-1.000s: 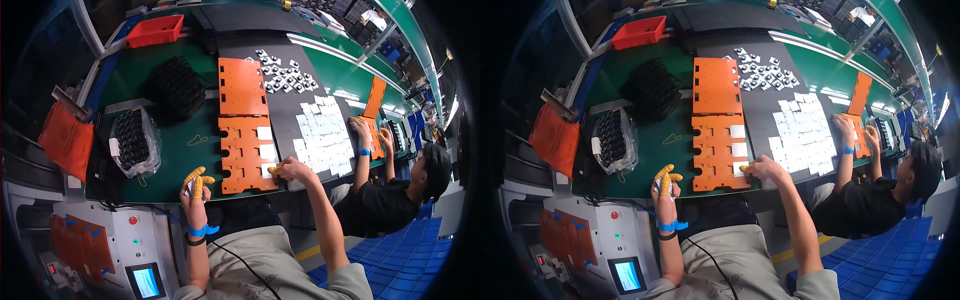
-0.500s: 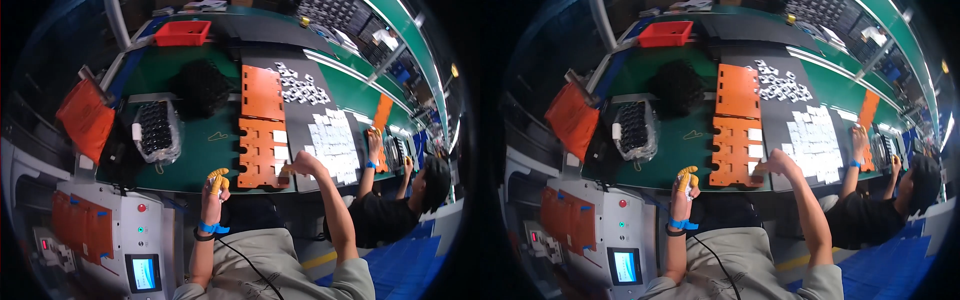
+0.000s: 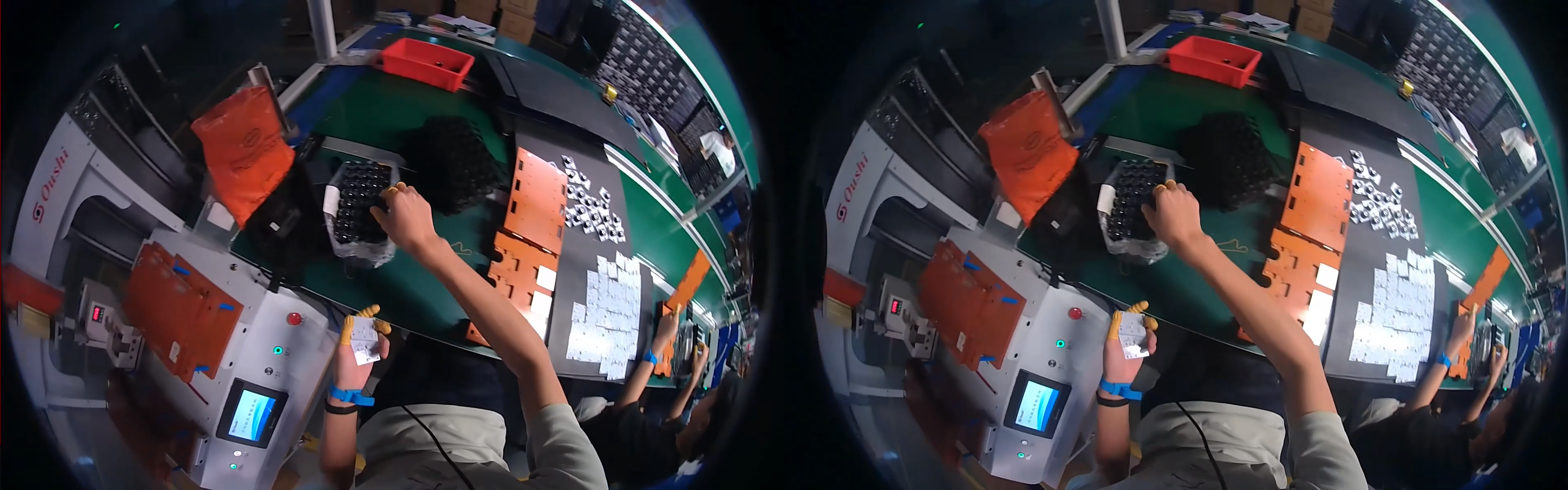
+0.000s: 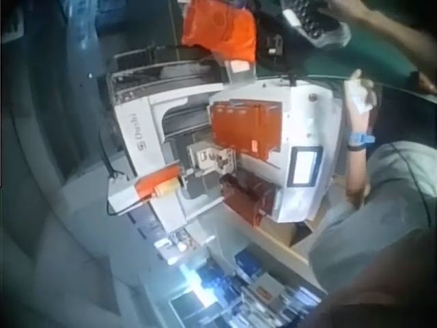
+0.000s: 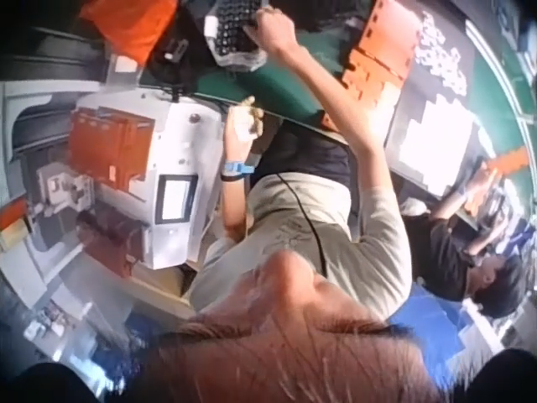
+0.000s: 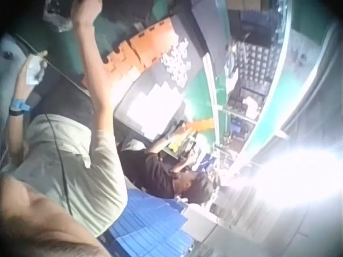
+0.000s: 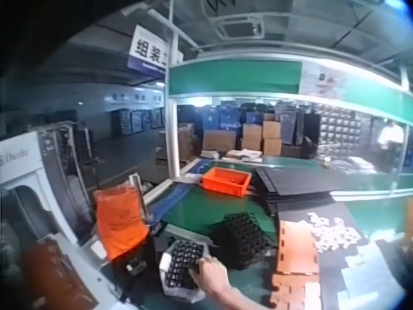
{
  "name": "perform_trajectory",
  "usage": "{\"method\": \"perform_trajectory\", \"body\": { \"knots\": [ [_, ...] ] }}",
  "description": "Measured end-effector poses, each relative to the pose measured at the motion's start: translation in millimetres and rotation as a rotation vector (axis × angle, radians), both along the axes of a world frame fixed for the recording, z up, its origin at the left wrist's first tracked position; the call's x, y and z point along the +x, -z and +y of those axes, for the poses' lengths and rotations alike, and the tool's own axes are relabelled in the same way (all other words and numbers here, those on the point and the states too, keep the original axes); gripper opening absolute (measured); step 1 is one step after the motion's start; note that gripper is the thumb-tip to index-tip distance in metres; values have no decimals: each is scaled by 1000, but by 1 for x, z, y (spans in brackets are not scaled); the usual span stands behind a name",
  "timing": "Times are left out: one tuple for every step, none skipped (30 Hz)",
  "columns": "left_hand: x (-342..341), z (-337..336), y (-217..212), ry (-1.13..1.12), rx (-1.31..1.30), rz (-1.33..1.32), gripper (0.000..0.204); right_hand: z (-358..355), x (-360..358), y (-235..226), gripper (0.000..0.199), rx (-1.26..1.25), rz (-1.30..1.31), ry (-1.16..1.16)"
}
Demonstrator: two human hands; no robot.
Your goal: Manually placing small white components onto orange panels and operating a robotic assembly machine on a factory line.
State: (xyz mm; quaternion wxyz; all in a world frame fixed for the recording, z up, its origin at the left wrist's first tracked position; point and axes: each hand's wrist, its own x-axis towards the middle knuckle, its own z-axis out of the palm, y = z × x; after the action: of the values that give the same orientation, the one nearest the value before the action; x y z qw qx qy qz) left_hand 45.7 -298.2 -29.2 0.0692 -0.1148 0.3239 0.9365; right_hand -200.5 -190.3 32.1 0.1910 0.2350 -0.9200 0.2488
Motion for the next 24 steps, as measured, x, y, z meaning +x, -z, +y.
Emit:
{"method": "perform_trajectory", "body": {
  "knots": [
    [4,-1,6,-27,-86,25,61,-6,-12,5,29,65,-90,-5],
    [9,-4,6,-47,-124,21,61,-13,-19,3,30,131,-182,-14],
    [12,-7,6,-62,-160,17,61,-17,-22,2,31,157,-111,-10],
    [13,-8,6,-52,-178,17,58,-16,-27,0,30,174,-186,-18],
    [13,-6,-1,-58,-200,32,58,-16,-29,-5,29,195,-262,-30],
    [11,-4,-8,-59,-220,47,58,-13,-30,-10,27,224,-288,-18],
    [10,-4,-9,-54,-141,86,61,-13,-24,-16,27,201,-226,-6],
    [8,-4,-12,-58,-138,88,62,-10,-18,-22,27,178,-164,10],
    [4,-2,-13,-57,-129,90,63,-1,-2,-33,25,37,-125,-48],
    [3,-5,-11,-40,-118,148,63,4,21,-50,24,-86,-270,-109],
    [1,-4,-10,-46,-97,155,63,12,44,-64,24,-206,-411,-162],
    [0,-2,-9,-51,-77,160,64,22,65,-67,24,-366,-477,-316],
    [-3,0,-15,-40,-40,185,67,33,87,-69,24,-527,-537,-463],
    [-2,1,-14,-41,-16,218,70,42,111,-77,22,-550,-578,-507],
    [1,1,-13,-46,6,249,74,48,130,-82,22,-576,-559,-555],
    [-2,8,-27,-85,2,218,80,56,144,-84,24,-588,-550,-561],
    [-2,12,-31,-121,-80,226,81,62,156,-79,25,-615,-517,-570],
    [-1,16,-36,-157,-163,234,82,70,164,-78,26,-594,-520,-575],
    [0,21,-47,-227,-154,217,80,74,169,-76,26,-593,-522,-572],
    [1,25,-51,-227,-153,215,80,78,173,-74,27,-633,-553,-588],
    [1,27,-54,-270,-201,254,78,81,177,-73,28,-674,-581,-602],
    [3,30,-57,-315,-250,293,75,84,179,-73,30,-679,-591,-589],
    [4,35,-62,-364,-256,295,75,87,181,-73,30,-681,-591,-587],
    [7,37,-64,-364,-259,294,75,90,182,-74,30,-644,-541,-589]
  ]
}}
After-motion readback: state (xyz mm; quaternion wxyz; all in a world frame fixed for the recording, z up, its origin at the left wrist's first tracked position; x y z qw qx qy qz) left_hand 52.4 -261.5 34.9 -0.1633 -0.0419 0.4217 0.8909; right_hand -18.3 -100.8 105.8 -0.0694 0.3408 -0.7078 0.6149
